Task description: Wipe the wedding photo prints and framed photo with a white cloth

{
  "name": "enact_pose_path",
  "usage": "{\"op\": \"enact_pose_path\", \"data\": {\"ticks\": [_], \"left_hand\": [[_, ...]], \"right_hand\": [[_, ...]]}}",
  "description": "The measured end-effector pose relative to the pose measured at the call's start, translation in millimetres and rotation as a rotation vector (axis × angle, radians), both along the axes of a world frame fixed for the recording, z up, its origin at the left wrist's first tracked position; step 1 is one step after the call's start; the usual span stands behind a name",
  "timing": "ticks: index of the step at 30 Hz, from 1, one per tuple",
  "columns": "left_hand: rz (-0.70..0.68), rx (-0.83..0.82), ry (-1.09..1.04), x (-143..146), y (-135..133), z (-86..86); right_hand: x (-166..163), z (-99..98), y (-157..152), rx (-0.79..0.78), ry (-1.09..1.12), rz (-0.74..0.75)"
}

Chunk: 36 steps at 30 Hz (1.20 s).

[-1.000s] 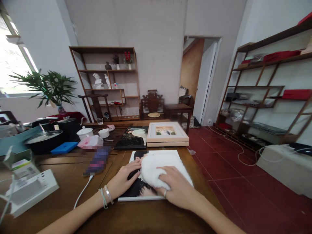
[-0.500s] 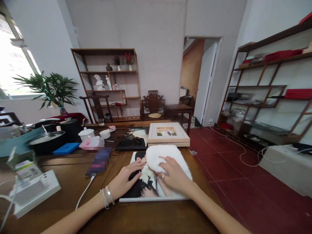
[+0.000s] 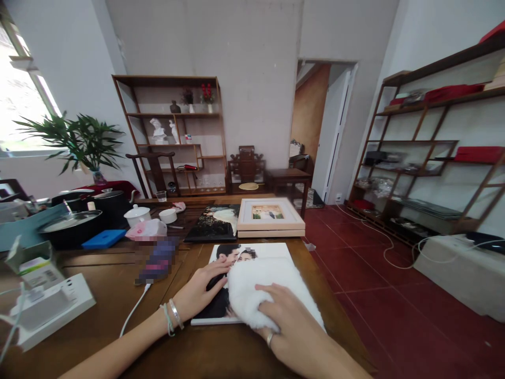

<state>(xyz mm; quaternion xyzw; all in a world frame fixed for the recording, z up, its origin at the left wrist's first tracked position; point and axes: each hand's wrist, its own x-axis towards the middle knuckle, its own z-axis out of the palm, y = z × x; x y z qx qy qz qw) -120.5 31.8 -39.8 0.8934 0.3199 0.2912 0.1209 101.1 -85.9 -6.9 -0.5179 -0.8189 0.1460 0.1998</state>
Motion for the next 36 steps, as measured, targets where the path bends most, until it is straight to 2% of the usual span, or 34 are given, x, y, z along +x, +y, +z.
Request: {"op": "enact_pose_path", "data": {"ticks": [4, 8, 12, 15, 19, 23, 25, 29, 32, 36], "left_hand": [[0.036, 0.006, 0.008, -1, 0, -0.2], [0.028, -0.003, -0.003, 0, -2, 1.7], [0.013, -0.027, -0.035, 0, -3, 3.5], [0.023, -0.040, -0.083, 0, -2, 4.0], [0.072, -0.049, -0.148, -1, 1, 2.9], [0.099, -0.081, -0.171, -2, 2, 1.5], [0.097, -0.107, -0.172, -1, 1, 1.8], [0.092, -0.123, -0.146, 1, -3, 3.9], [0.062, -0.104, -0.094, 1, -6, 5.3], [0.023, -0.062, -0.027, 1, -8, 5.8]], "right_hand": [[8, -1.0, 27, 0.062, 0.037, -0.056], [13, -7.1, 58, 0.137, -0.013, -0.185], [7, -13.0, 71, 0.174, -0.084, -0.249], [-5, -12.9, 64, 0.152, -0.102, -0.170], [-21, -2.8, 39, 0.100, -0.033, 0.070], [-25, 12.5, 12, -0.009, 0.014, 0.260], [-22, 17.7, 1, -0.087, 0.006, 0.285], [-7, 15.8, -12, -0.212, 0.000, 0.128], [9, 4.3, -10, -0.208, 0.043, -0.032], [27, -7.9, 10, -0.163, 0.081, -0.211]]}}
